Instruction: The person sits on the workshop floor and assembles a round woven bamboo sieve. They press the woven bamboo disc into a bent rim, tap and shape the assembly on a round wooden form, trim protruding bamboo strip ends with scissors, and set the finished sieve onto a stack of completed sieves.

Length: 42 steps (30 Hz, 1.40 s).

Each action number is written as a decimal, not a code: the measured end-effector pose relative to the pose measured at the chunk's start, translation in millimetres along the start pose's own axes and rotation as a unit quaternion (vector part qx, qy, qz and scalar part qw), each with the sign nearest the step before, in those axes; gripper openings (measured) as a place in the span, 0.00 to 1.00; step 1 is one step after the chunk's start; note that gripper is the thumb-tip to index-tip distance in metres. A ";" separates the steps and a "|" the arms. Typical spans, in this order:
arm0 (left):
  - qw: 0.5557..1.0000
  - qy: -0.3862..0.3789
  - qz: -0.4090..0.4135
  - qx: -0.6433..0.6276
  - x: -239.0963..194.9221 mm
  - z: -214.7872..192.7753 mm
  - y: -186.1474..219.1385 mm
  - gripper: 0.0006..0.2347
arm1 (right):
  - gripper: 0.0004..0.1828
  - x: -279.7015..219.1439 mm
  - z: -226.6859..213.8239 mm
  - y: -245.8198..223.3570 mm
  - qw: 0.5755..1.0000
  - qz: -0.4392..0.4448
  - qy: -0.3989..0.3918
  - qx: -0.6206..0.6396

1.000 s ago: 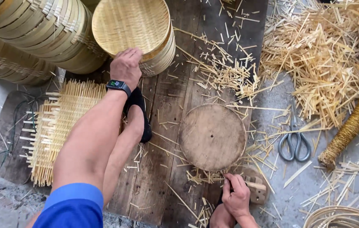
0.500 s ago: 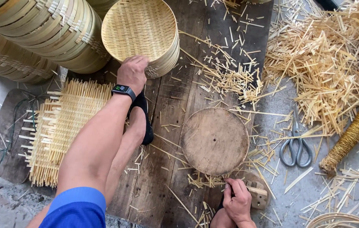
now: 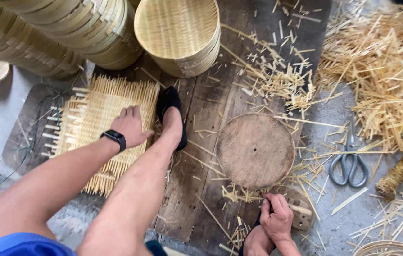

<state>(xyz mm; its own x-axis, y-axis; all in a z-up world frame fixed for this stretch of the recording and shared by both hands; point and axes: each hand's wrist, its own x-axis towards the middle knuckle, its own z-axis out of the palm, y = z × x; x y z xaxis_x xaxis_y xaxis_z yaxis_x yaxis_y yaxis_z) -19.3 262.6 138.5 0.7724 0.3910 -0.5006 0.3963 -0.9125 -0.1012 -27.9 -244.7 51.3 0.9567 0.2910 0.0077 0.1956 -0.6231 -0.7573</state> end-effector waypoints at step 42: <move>0.933 0.006 -0.086 -0.349 -126.3 88.4 -105.5 0.15 | 0.08 0.3 -8.5 -2.6 0.997 -0.074 -0.010 -0.001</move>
<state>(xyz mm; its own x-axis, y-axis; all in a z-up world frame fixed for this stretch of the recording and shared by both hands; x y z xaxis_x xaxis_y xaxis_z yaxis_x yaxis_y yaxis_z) -202.7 298.9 136.4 0.6710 0.5294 -0.5192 0.7388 -0.5371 0.4071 -26.3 -249.2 58.9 0.9132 0.3934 0.1062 0.3344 -0.5746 -0.7470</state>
